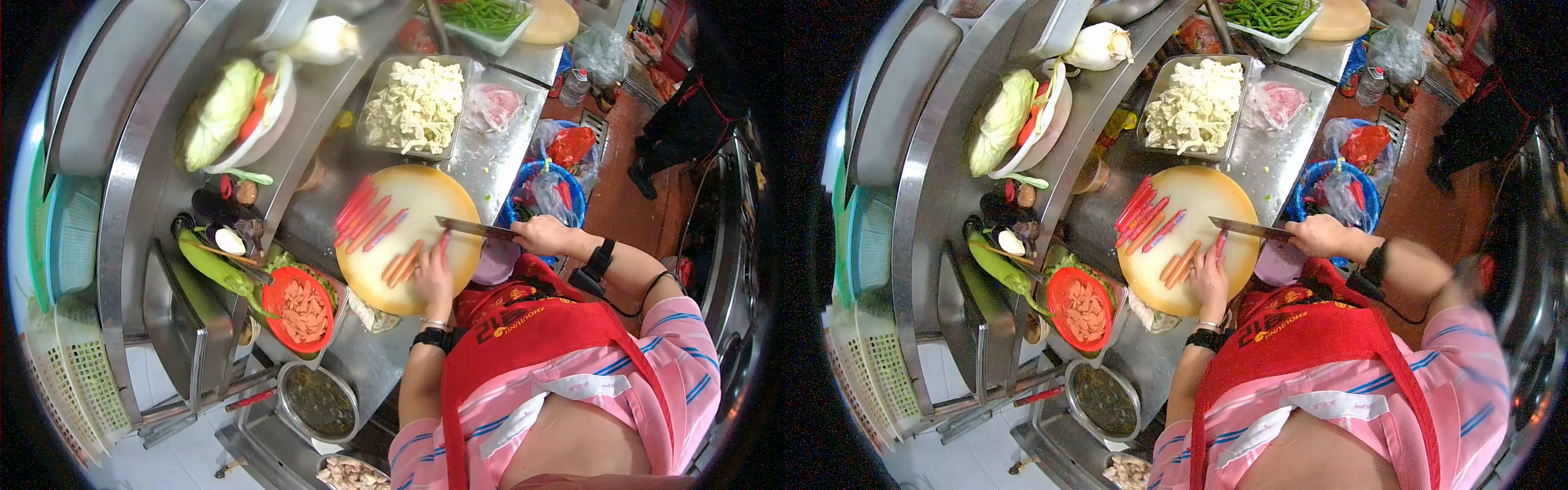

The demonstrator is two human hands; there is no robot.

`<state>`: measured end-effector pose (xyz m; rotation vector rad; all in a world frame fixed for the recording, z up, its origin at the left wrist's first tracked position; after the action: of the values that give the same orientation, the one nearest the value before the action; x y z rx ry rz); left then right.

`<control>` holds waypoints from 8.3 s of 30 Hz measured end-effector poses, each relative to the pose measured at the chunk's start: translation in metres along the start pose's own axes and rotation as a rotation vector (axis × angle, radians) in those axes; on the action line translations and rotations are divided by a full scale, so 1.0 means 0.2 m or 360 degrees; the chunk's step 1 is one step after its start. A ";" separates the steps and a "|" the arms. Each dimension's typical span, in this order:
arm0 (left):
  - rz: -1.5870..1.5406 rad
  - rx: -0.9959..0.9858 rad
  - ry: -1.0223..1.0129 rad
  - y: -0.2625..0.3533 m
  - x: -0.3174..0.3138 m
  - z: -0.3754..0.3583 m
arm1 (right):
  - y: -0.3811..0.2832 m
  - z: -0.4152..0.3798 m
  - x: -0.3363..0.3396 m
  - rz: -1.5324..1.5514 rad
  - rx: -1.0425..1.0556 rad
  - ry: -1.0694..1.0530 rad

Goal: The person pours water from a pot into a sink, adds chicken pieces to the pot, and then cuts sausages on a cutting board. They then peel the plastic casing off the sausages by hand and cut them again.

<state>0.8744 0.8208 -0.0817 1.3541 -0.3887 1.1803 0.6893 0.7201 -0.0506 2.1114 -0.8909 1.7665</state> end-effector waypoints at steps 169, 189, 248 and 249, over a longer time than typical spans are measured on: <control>0.0619 -0.0070 -0.0311 -0.47 0.15 0.50 | -0.02 0.24 -0.05 0.1581 -0.0291 -0.0100; -0.3234 0.0717 -0.0409 0.34 0.49 0.21 | -0.05 0.27 -0.07 0.0199 -0.0283 0.0332; -0.2176 0.0746 0.0198 -0.15 0.16 -0.04 | -0.12 0.35 -0.02 0.0404 -0.0306 0.0397; -0.2364 0.0882 0.0123 -0.15 0.15 -0.06 | -0.12 0.40 -0.06 0.0453 -0.0351 0.0407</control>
<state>0.9070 0.8505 -0.0760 1.5054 0.9657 0.0352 0.7665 0.6978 -0.0774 1.6434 -1.2926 1.9132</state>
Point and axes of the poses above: each hand's wrist, its own z-axis towards the middle knuckle, its own x-axis out of the back of the hand, y = z × x, the point moved 10 cm from there along z, towards the middle knuckle, and after that the axes turned 13 degrees about -z, right-handed, at the moved point
